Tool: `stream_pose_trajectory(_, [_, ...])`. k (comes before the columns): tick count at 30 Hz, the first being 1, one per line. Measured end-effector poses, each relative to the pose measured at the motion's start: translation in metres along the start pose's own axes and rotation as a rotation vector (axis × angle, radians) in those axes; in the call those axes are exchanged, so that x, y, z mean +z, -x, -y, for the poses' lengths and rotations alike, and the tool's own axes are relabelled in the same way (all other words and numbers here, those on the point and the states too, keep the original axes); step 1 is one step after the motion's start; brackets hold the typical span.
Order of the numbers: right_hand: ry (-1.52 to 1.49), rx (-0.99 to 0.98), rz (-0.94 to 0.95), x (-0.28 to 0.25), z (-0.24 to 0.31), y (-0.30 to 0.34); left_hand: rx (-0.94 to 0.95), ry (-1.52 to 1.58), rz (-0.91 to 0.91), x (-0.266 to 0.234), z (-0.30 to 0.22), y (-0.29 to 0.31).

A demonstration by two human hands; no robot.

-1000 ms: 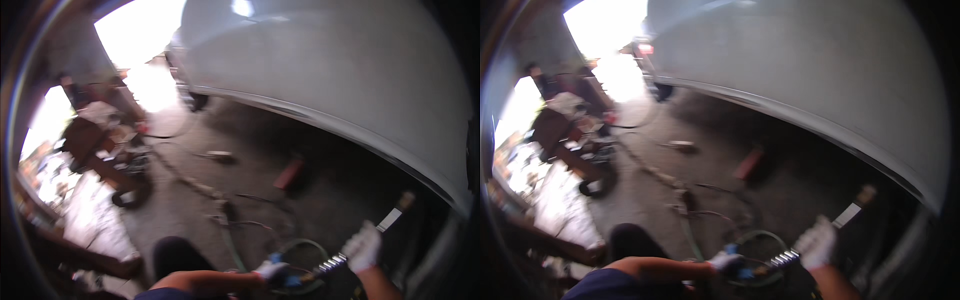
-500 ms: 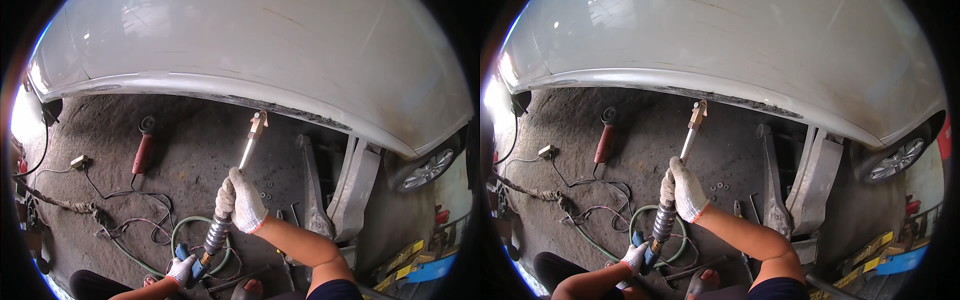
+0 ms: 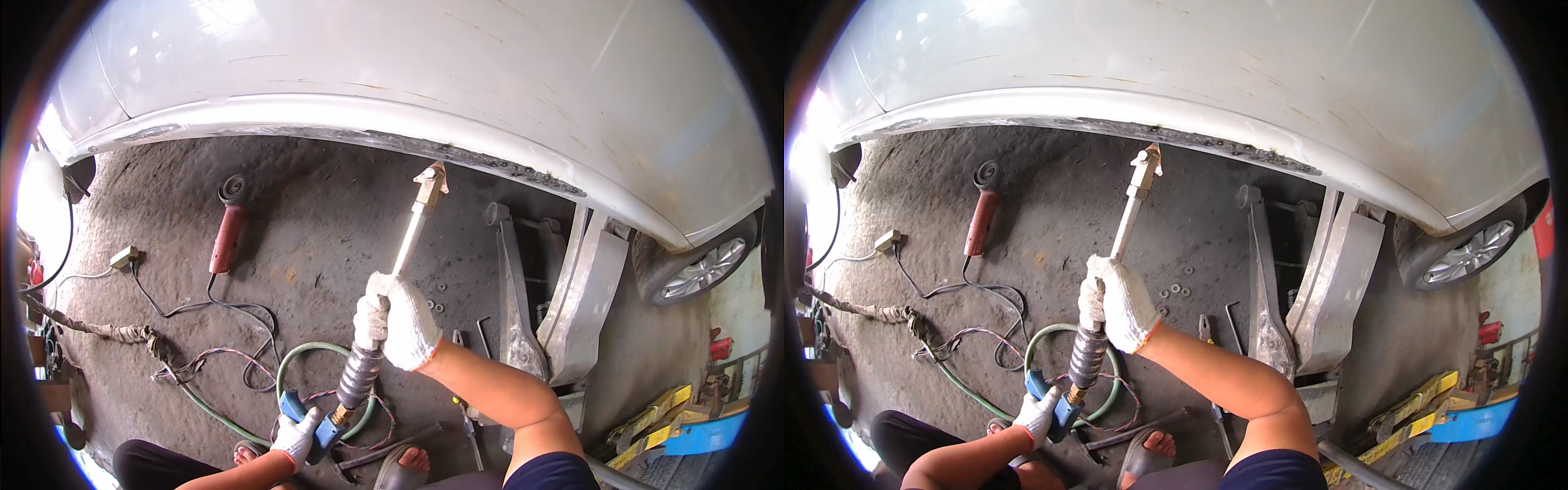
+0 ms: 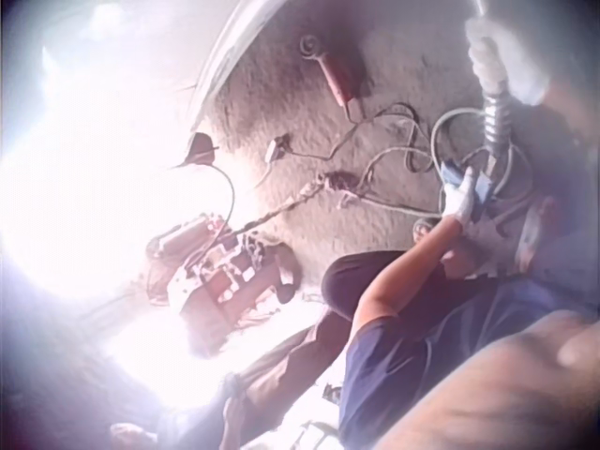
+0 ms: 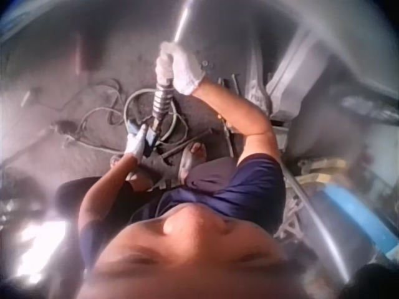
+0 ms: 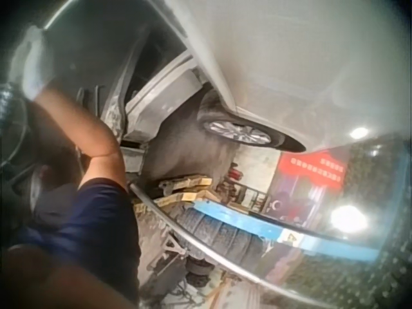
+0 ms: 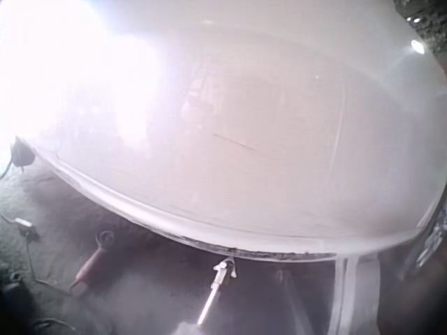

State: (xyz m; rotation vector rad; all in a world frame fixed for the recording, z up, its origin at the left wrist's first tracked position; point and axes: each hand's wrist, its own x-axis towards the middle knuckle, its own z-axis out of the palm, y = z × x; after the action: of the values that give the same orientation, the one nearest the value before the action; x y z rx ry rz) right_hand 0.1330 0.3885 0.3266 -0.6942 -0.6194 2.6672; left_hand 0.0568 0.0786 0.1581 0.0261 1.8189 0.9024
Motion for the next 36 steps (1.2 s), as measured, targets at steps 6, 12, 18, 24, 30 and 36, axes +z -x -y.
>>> stream_pose_trajectory(6, [0.005, 0.021, 0.016, 0.0, 0.001, 0.002, 0.079, -0.08, -0.042, 0.006, -0.022, 0.019])
stream_pose_trajectory(12, [-0.009, 0.013, 0.022, 0.004, 0.0, -0.002, 0.066, 0.011, -0.078, 0.003, -0.015, 0.016])
stream_pose_trajectory(18, [-0.045, 0.02, 0.008, 0.006, 0.002, -0.002, -0.036, -0.088, -0.106, 0.001, -0.026, 0.022])
stream_pose_trajectory(24, [0.364, -0.208, 0.07, -0.007, -0.008, -0.008, -0.182, -0.162, -0.25, -0.002, -0.012, 0.011])
stream_pose_trajectory(30, [0.392, -0.135, 0.002, 0.006, -0.023, 0.007, -0.122, -0.138, -0.342, 0.0, -0.015, 0.004])
stream_pose_trajectory(36, [0.38, -0.249, -0.068, 0.02, 0.012, -0.006, -0.146, -0.034, -0.367, 0.009, -0.036, 0.025])
